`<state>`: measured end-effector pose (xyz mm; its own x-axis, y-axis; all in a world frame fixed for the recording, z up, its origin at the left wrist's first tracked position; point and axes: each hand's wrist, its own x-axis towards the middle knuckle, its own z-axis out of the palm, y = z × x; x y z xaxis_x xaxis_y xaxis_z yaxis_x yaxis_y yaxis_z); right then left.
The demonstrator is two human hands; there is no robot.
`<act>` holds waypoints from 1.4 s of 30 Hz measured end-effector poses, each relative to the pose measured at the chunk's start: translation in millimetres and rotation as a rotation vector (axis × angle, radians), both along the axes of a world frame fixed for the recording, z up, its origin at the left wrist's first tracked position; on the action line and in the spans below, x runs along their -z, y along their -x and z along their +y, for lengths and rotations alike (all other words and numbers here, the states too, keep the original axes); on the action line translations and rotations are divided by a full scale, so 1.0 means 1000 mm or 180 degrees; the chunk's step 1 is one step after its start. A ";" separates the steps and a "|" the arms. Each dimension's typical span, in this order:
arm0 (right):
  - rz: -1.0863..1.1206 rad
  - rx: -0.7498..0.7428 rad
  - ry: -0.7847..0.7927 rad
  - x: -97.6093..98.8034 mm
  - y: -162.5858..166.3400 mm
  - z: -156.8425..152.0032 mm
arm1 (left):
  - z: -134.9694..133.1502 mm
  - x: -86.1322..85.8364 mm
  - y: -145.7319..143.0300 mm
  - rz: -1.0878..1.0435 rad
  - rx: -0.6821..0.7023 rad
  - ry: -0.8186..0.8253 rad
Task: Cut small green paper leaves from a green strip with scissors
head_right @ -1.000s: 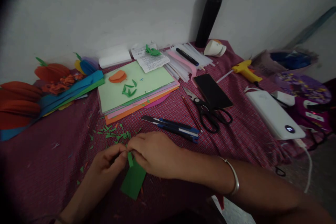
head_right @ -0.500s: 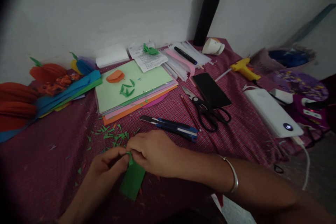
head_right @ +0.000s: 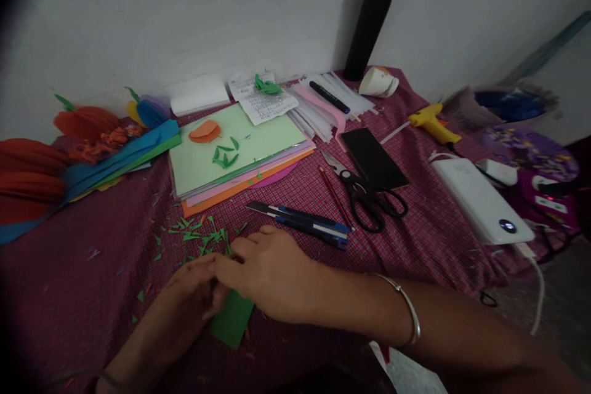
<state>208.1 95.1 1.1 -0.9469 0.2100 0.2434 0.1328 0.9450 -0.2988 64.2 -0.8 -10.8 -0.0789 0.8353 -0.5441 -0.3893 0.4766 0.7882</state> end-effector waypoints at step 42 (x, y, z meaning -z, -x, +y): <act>0.0721 0.0350 0.2796 0.018 0.008 -0.001 | -0.006 -0.006 0.002 0.0838 0.0422 0.0163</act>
<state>199.8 93.9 -17.2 -0.8597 0.4938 0.1310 0.0592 0.3509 -0.9345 61.8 -6.8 -5.1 -0.1151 0.8198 -0.5610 -0.1063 0.5513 0.8275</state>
